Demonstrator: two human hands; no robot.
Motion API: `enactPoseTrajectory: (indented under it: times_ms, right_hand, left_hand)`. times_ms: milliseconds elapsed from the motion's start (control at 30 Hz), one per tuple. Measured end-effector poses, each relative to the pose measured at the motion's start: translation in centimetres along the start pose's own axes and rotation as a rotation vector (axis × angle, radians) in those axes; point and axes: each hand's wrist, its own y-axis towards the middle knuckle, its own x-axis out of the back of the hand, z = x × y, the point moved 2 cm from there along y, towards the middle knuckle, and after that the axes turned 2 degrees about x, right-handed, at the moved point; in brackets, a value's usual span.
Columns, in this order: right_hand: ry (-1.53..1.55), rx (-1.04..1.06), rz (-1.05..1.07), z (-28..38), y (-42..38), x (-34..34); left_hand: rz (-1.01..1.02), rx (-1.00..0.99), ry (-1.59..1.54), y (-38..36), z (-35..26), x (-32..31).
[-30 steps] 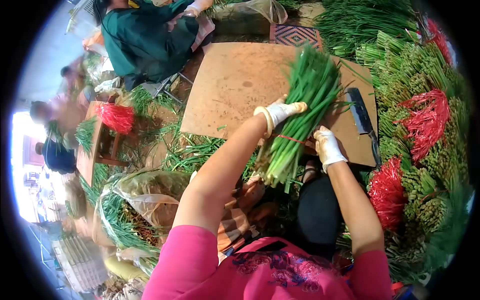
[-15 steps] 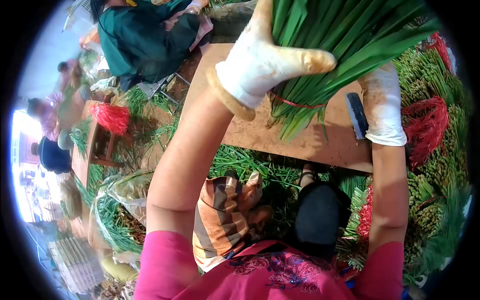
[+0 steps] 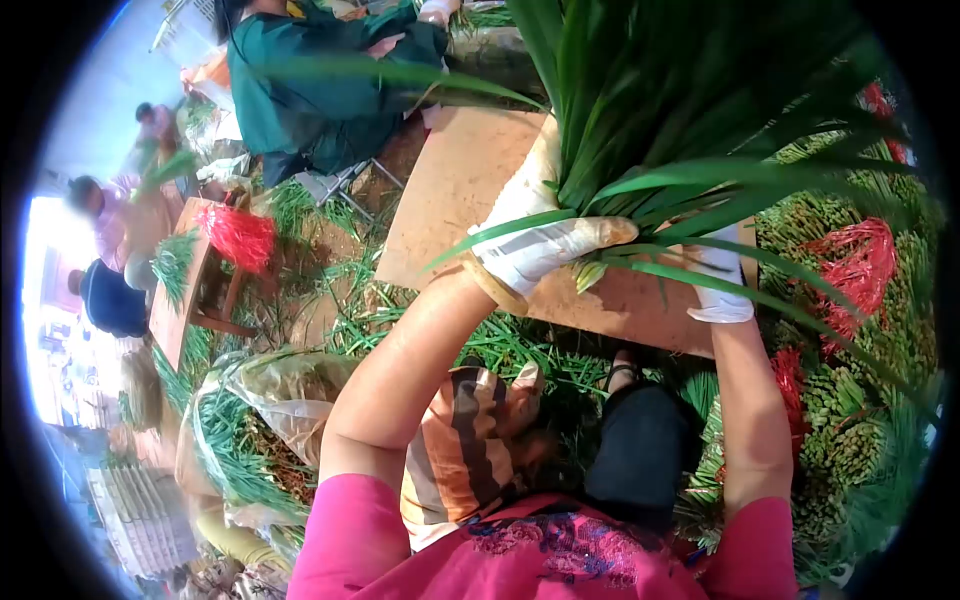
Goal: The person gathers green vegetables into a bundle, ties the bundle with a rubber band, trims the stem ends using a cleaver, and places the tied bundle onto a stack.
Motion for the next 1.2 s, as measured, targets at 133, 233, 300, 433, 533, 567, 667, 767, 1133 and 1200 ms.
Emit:
enactPoseTrajectory:
  times_ms: [133,233,300,433,533,567,667,767,1133,1200]
  right_hand:
    - [-1.262,0.181,-0.049,-5.8,-2.5,4.4]
    - [-1.651,0.189,-0.106,-8.2,-1.7,5.3]
    - [-0.695,-0.139,-0.289,-4.7,-1.4,2.7]
    - [-0.340,-0.479,-0.492,-4.5,-1.9,1.1]
    - [-0.366,-0.693,-0.522,-7.9,-4.9,5.0]
    - [-0.357,-0.738,-0.531,-8.8,-6.1,6.5]
    - [-0.374,-0.572,-0.459,-11.2,-7.9,10.0]
    - [-0.374,-0.481,-0.439,-11.0,-8.1,11.4]
    - [-0.655,-0.340,-0.391,-11.6,-7.4,10.2]
    - [-0.709,-0.366,-0.340,-12.0,-7.7,11.4]
  left_hand:
    - [-0.042,-0.072,0.174,-0.3,3.3,-0.1]
    - [-0.067,-0.198,0.461,0.7,3.2,0.7]
    - [-0.034,-0.084,0.624,1.9,1.1,1.1]
    - [0.117,0.318,0.536,5.6,1.5,3.4]
    - [-0.077,0.520,0.453,5.1,3.6,8.0]
    - [-0.127,0.392,0.426,4.0,4.7,9.7]
    - [-0.121,0.361,0.841,1.2,9.5,11.9]
    - [-0.047,0.227,0.687,-1.1,12.9,8.6]
    - [-0.029,-0.147,0.889,3.2,14.1,0.5]
    - [-0.065,-0.045,0.494,4.3,17.0,1.5]
